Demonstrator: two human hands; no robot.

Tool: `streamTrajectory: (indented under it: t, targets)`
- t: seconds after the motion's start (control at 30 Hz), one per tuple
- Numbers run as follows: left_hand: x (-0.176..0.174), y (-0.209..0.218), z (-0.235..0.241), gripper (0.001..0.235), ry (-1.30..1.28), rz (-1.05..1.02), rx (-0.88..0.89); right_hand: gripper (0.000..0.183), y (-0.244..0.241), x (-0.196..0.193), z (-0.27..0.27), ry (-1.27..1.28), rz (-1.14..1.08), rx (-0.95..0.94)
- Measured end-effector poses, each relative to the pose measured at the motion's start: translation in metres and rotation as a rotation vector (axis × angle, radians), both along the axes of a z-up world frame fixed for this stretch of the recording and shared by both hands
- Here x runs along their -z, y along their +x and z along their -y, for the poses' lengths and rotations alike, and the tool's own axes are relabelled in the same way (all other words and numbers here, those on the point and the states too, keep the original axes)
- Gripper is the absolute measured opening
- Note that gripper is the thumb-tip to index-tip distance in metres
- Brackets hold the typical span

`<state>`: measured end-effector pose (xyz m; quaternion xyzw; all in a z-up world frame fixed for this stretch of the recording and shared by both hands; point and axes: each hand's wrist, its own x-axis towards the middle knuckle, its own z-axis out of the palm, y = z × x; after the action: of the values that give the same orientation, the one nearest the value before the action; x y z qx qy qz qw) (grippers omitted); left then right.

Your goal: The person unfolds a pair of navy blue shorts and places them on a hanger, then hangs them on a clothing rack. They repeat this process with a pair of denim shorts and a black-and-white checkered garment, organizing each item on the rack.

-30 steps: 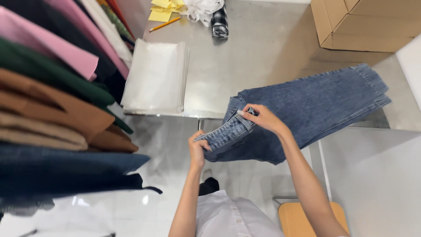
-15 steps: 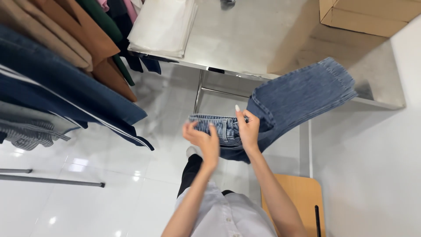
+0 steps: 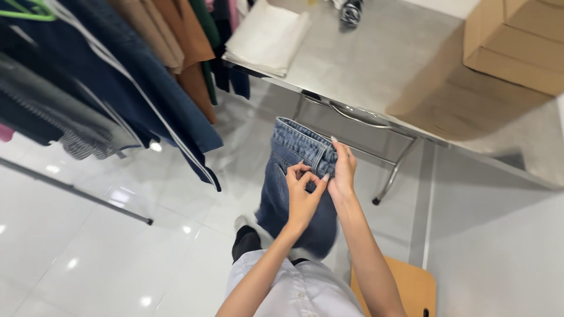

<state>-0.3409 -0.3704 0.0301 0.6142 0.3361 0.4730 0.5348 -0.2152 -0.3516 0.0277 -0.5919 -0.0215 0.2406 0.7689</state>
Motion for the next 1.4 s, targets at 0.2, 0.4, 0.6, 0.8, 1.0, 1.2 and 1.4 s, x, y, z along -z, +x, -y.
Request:
streamTrajectory:
  t: [0.2, 0.4, 0.6, 0.8, 1.0, 1.2, 1.4]
  targets:
    - [0.015, -0.031, -0.047, 0.042, -0.150, -0.002, -0.062, 0.033, -0.046, 0.003, -0.027, 0.145, -0.017, -0.243]
    - [0.031, -0.107, -0.135, 0.023, -0.265, 0.249, -0.089, 0.038, -0.079, -0.004, -0.069, 0.199, 0.174, -0.656]
    - [0.003, -0.245, -0.222, 0.009, -0.415, 0.493, -0.348, 0.028, -0.025, -0.011, -0.134, 0.160, 0.334, -0.803]
    - [-0.006, -0.350, -0.294, 0.010, -0.454, 0.557, -0.293, 0.061, -0.019, -0.050, -0.177, 0.342, -0.064, -1.099]
    - [-0.019, -0.402, -0.335, 0.015, -0.516, 0.798, -0.073, 0.053, -0.055, -0.028, -0.242, 0.297, 0.087, -0.857]
    - [-0.006, -0.450, -0.396, 0.015, -0.196, 0.533, 0.060, 0.048, -0.087, -0.026, -0.276, 0.254, 0.632, -0.615]
    - [-0.071, -0.486, -0.398, 0.010, 0.197, -0.178, -0.132, 0.036, -0.128, -0.058, -0.286, 0.356, 0.590, -0.585]
